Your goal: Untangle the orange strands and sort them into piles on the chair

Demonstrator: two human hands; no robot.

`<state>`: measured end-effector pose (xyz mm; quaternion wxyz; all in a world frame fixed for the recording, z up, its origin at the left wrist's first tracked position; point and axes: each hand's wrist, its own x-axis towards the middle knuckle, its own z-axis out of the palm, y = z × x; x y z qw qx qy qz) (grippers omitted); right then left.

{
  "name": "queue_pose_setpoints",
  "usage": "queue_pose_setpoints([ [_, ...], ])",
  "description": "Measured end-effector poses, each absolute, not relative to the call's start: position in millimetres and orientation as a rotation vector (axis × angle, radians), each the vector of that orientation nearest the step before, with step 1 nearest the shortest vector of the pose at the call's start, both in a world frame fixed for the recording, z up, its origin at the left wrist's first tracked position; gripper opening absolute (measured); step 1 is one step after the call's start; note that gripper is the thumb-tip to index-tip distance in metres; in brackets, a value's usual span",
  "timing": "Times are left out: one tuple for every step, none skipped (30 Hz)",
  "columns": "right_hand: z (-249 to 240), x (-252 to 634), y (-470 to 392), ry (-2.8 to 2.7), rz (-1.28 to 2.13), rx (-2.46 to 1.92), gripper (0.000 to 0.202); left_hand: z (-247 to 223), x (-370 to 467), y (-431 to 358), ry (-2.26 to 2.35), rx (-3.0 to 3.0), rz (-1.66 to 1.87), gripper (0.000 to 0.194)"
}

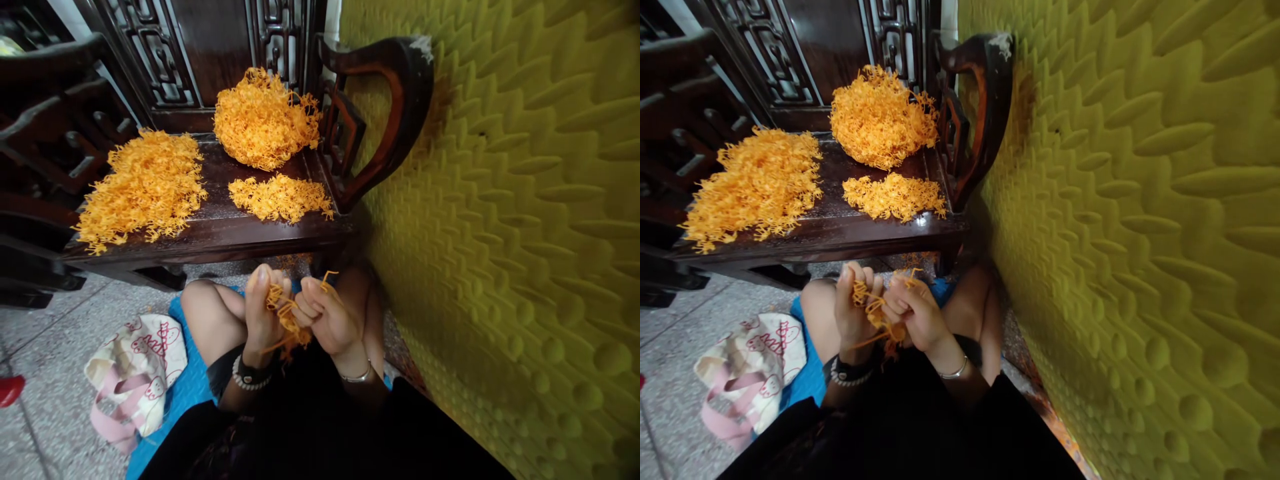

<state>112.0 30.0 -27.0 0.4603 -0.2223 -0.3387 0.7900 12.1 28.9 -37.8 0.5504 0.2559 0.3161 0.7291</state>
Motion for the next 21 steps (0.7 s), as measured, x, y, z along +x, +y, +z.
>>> queue_pose_setpoints([
  [-28.1,111.8,30.5,-0.877,1.872,-0.621,0.043,-41.5,9.0,29.2,0.857,0.723,1.807,0.048],
  [-29.6,112.0,30.8,-0.950,1.792,-0.700,0.034,-44.7,4.8,29.5,0.978,0.861,1.863,0.044],
  [-31.1,112.5,31.1,-1.052,1.712,-0.771,0.025,-47.0,0.1,29.8,1.098,1.005,1.882,0.040],
  [-32.5,113.3,31.3,-1.173,1.642,-0.828,0.020,-48.2,-4.8,29.7,1.197,1.136,1.873,0.037],
  [-33.6,114.3,31.5,-1.296,1.579,-0.871,0.019,-48.4,-9.3,29.3,1.265,1.241,1.846,0.036],
  [-34.3,115.4,31.8,-1.411,1.528,-0.901,0.017,-47.7,-12.8,28.5,1.304,1.309,1.807,0.036],
  [-34.4,116.4,32.1,-1.509,1.487,-0.914,0.015,-46.7,-14.9,27.1,1.321,1.335,1.764,0.037],
  [-34.2,117.3,32.7,-1.585,1.463,-0.909,0.014,-45.6,-15.6,25.4,1.316,1.325,1.730,0.039],
  [-33.8,117.7,33.3,-1.641,1.459,-0.889,0.016,-44.9,-14.8,23.6,1.288,1.284,1.695,0.040],
  [-33.6,117.7,34.0,-1.679,1.474,-0.853,0.020,-44.8,-13.2,22.2,1.230,1.221,1.657,0.041],
  [-33.8,117.3,34.7,-1.703,1.499,-0.804,0.025,-45.0,-11.2,21.5,1.138,1.133,1.632,0.042],
  [-34.7,116.6,35.3,-1.704,1.514,-0.757,0.031,-45.5,-9.6,21.9,1.025,1.035,1.629,0.044],
  [-36.4,115.7,35.7,-1.684,1.505,-0.735,0.037,-45.9,-9.0,23.5,0.917,0.942,1.641,0.048],
  [-38.9,115.0,36.0,-1.654,1.468,-0.744,0.046,-45.7,-9.7,26.3,0.836,0.862,1.656,0.051],
  [-41.8,114.6,36.1,-1.599,1.425,-0.763,0.053,-44.9,-12.0,29.8,0.779,0.794,1.690,0.054],
  [-44.9,114.7,36.1,-1.509,1.405,-0.766,0.057,-43.2,-15.5,33.5,0.738,0.738,1.745,0.056],
  [-47.9,115.4,36.1,-1.393,1.424,-0.746,0.060,-40.8,-19.6,36.6,0.707,0.697,1.802,0.057],
  [-50.4,116.7,36.2,-1.267,1.488,-0.705,0.062,-38.0,-23.8,38.7,0.669,0.672,1.851,0.057],
  [-52.3,118.5,36.3,-1.146,1.580,-0.652,0.063,-34.8,-27.5,39.5,0.622,0.660,1.891,0.058],
  [-53.4,120.6,36.4,-1.041,1.664,-0.607,0.063,-31.6,-30.4,39.3,0.581,0.674,1.911,0.057],
  [-53.7,123.0,36.5,-0.970,1.721,-0.592,0.060,-28.4,-32.5,38.9,0.569,0.719,1.906,0.055],
])
